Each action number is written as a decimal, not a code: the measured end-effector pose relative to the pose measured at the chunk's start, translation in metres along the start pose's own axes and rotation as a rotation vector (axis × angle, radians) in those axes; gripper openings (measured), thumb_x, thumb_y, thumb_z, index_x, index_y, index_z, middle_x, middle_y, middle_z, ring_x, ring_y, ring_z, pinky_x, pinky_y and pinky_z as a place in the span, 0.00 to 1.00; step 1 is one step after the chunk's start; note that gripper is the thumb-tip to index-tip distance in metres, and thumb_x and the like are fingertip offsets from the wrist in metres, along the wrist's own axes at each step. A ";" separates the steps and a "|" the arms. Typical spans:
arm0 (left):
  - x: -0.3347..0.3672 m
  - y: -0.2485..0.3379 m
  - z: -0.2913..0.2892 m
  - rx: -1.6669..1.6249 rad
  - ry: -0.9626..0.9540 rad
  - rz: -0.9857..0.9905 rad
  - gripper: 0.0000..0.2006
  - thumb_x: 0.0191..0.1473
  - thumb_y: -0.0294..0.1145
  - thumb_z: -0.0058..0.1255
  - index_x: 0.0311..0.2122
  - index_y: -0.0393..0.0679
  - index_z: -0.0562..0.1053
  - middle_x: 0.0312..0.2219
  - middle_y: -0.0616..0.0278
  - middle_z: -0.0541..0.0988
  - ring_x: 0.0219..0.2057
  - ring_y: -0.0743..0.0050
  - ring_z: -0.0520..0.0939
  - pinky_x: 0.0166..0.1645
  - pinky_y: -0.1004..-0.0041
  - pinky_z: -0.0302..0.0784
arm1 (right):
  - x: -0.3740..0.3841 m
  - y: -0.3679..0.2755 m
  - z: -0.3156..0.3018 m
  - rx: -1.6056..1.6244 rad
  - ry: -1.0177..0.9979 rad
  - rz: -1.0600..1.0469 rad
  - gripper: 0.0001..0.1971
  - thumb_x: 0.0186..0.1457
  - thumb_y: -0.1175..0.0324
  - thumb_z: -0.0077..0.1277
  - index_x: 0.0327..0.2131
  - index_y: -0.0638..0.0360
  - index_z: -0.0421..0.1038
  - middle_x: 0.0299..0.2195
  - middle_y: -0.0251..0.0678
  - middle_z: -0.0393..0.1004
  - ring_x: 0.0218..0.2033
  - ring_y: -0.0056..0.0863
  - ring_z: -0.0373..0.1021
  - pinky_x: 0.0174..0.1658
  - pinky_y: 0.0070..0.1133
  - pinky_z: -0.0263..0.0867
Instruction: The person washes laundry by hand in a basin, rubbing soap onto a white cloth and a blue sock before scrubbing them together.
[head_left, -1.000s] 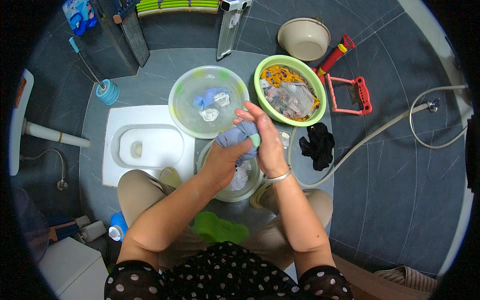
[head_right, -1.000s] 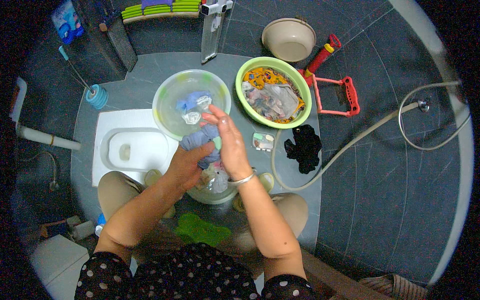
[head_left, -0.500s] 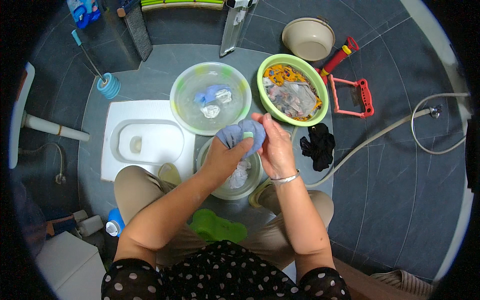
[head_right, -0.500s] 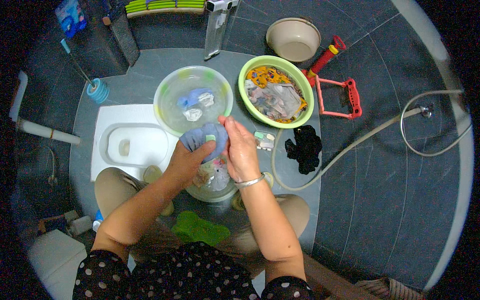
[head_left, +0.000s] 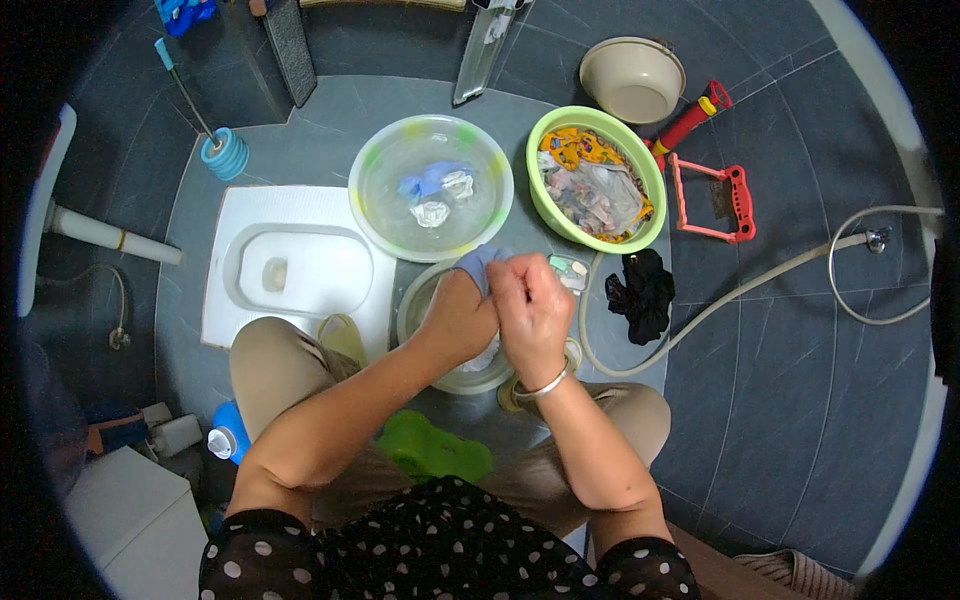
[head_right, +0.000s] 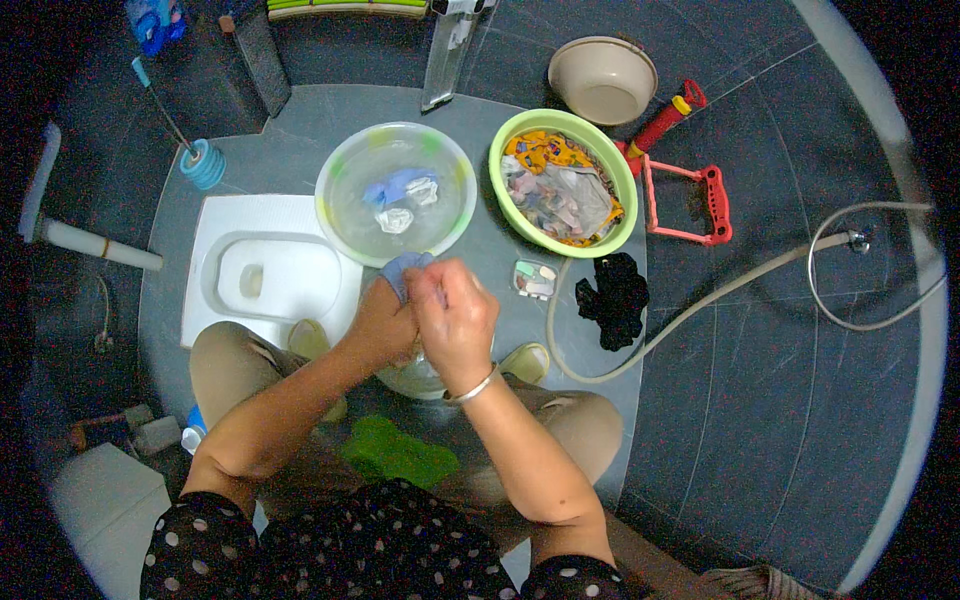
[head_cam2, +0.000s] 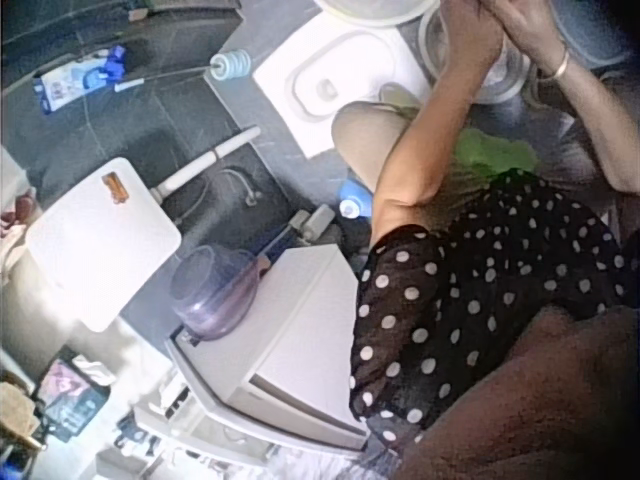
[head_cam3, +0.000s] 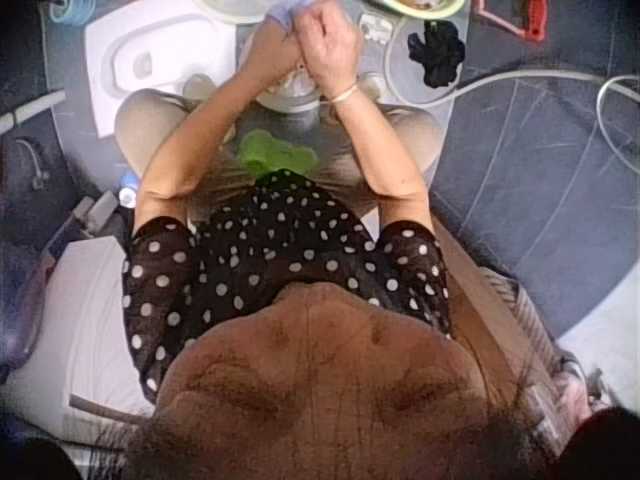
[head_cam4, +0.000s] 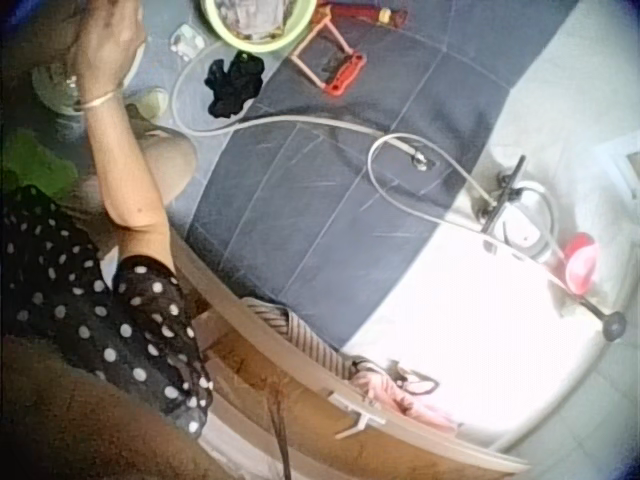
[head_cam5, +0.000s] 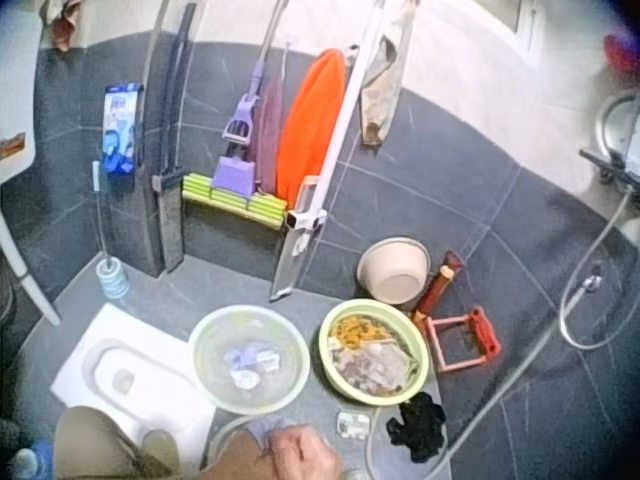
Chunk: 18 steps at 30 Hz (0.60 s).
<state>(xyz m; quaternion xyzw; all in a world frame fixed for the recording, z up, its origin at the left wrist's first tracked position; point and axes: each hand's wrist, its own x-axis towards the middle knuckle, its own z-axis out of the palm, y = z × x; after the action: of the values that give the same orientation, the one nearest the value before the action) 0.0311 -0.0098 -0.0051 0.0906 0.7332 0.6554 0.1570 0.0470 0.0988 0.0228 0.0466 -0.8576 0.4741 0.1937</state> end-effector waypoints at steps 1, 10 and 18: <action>-0.002 0.002 0.003 0.072 0.013 0.091 0.17 0.56 0.37 0.40 0.45 0.35 0.67 0.37 0.52 0.75 0.40 0.59 0.75 0.47 0.66 0.67 | 0.005 0.005 0.001 -0.021 0.020 0.070 0.10 0.51 0.66 0.50 0.22 0.63 0.68 0.18 0.41 0.67 0.18 0.32 0.65 0.22 0.24 0.60; 0.003 0.010 0.004 -0.083 0.032 -0.049 0.18 0.55 0.38 0.41 0.46 0.36 0.67 0.40 0.51 0.74 0.44 0.62 0.74 0.50 0.66 0.65 | 0.006 0.024 0.015 0.023 0.156 0.040 0.16 0.52 0.66 0.49 0.18 0.66 0.62 0.17 0.43 0.62 0.19 0.36 0.61 0.24 0.27 0.58; 0.006 -0.005 -0.002 -0.204 -0.004 -0.120 0.18 0.55 0.37 0.42 0.48 0.37 0.66 0.42 0.54 0.73 0.45 0.66 0.72 0.52 0.68 0.63 | 0.002 0.008 0.020 0.143 0.107 -0.074 0.12 0.51 0.72 0.48 0.19 0.68 0.64 0.20 0.40 0.64 0.26 0.28 0.63 0.30 0.21 0.59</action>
<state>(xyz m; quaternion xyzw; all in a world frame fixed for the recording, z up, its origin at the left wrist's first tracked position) 0.0256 -0.0102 -0.0102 0.0313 0.6663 0.7160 0.2057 0.0369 0.0872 0.0078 0.0663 -0.8076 0.5286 0.2529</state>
